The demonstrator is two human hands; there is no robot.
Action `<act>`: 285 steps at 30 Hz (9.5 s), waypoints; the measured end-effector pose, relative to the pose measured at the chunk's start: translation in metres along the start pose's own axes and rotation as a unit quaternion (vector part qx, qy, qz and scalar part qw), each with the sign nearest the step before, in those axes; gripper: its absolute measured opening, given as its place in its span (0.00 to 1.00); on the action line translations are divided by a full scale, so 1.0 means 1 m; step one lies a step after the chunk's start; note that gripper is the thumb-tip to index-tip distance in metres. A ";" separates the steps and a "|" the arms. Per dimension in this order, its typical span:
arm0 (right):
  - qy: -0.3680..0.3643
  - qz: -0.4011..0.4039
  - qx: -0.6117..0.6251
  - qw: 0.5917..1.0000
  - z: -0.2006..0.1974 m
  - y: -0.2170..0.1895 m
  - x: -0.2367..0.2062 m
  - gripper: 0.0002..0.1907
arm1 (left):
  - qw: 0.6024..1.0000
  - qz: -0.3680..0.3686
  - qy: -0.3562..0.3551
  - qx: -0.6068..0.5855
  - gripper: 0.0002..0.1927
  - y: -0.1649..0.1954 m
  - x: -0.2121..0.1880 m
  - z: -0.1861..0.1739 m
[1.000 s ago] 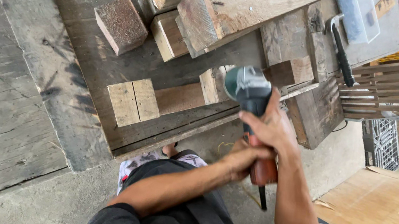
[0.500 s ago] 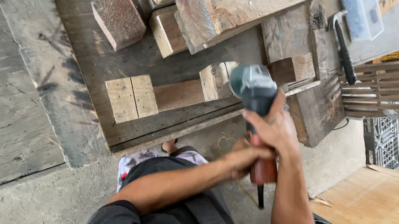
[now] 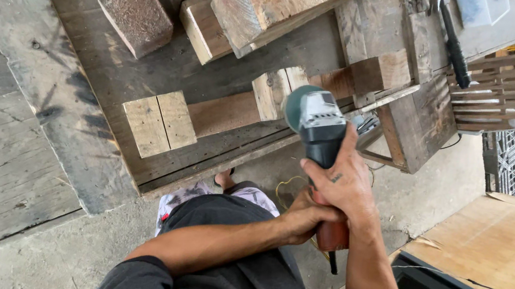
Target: The person uses an angle grinder with a sanding disc to smooth the surfaces of small wooden blocks on a workbench. They reposition the blocks and continue sanding different pieces throughout the clip.
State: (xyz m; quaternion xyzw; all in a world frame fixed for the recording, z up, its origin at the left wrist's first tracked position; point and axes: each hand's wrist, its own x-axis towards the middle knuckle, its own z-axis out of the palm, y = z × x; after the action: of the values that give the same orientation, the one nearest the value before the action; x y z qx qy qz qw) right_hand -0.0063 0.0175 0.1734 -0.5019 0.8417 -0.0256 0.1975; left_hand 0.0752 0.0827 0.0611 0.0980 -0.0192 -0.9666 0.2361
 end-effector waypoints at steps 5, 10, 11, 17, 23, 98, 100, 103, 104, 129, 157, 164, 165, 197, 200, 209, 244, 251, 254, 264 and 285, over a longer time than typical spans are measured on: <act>0.016 0.015 0.017 1.000 0.001 0.004 0.000 0.61 | 0.999 -0.016 0.031 0.020 0.25 0.001 0.005 0.002; 0.011 -0.028 0.012 0.999 0.006 0.004 0.002 0.60 | 1.000 -0.001 -0.016 0.011 0.23 0.006 0.004 -0.006; 0.004 -0.033 0.019 0.999 0.005 0.005 0.002 0.60 | 1.000 -0.006 -0.016 0.008 0.23 0.004 0.004 -0.007; 0.021 -0.005 0.028 0.999 0.004 0.002 -0.005 0.59 | 1.000 -0.006 -0.009 0.011 0.26 -0.007 0.005 -0.012; 0.034 -0.125 0.055 0.990 0.009 -0.007 -0.005 0.56 | 0.999 0.033 -0.011 -0.001 0.30 -0.008 0.001 -0.020; 0.020 -0.047 0.002 0.999 0.002 -0.031 0.059 0.62 | 0.999 -0.003 0.041 0.000 0.24 0.049 0.037 -0.013; -0.022 -0.032 0.031 0.999 0.003 -0.035 0.062 0.61 | 0.999 0.014 0.022 -0.021 0.27 0.053 0.035 -0.012; -0.019 -0.077 0.029 0.996 0.005 -0.039 0.063 0.61 | 0.998 0.053 0.010 -0.022 0.27 0.060 0.030 -0.012; -0.006 -0.105 0.018 0.994 0.005 -0.040 0.063 0.62 | 0.999 0.043 0.016 -0.016 0.27 0.061 0.029 -0.012; -0.001 -0.065 0.021 0.998 0.010 -0.031 0.062 0.61 | 0.999 0.019 0.001 -0.029 0.25 0.047 0.039 -0.032; 0.000 -0.111 0.015 0.994 0.008 -0.013 0.067 0.63 | 0.998 0.055 0.025 -0.019 0.29 0.030 0.051 -0.039; 0.046 -0.039 0.053 0.997 -0.012 0.043 0.071 0.61 | 0.999 -0.021 0.013 0.036 0.27 0.014 0.088 -0.019; 0.039 -0.015 0.058 0.997 -0.013 0.047 0.069 0.61 | 0.998 -0.033 0.021 0.044 0.26 0.012 0.090 -0.017; -0.111 -0.074 0.177 0.975 -0.029 0.134 0.042 0.57 | 0.975 0.066 0.189 0.098 0.18 -0.084 0.083 0.038; -0.091 -0.109 0.218 0.966 -0.024 0.143 0.040 0.56 | 0.972 0.068 0.195 0.114 0.19 -0.086 0.084 0.034; -0.056 -0.228 0.204 0.950 -0.011 0.112 0.048 0.58 | 0.979 0.140 0.131 0.073 0.22 -0.069 0.075 0.007; -0.059 -0.209 -0.035 0.975 0.055 -0.152 -0.047 0.59 | 0.979 0.191 0.023 -0.063 0.29 0.057 -0.118 -0.032; -0.088 -0.200 -0.010 0.976 0.070 -0.158 -0.058 0.61 | 0.982 0.180 0.041 -0.037 0.28 0.059 -0.139 -0.040; -0.065 -0.274 -0.004 0.960 0.076 -0.159 -0.060 0.60 | 0.977 0.205 0.036 -0.048 0.27 0.059 -0.148 -0.041; -0.071 -0.187 -0.030 0.979 0.068 -0.167 -0.065 0.61 | 0.985 0.157 0.062 -0.035 0.30 0.066 -0.148 -0.033; -0.042 -0.135 0.039 0.989 0.074 -0.135 -0.060 0.59 | 0.993 0.098 0.066 -0.001 0.26 0.066 -0.143 -0.035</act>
State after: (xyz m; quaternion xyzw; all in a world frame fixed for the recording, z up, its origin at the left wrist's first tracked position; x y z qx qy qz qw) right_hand 0.1582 0.0135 0.1569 -0.6032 0.7556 -0.0636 0.2472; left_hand 0.2364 0.0899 0.0580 0.1586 -0.0124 -0.9304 0.3302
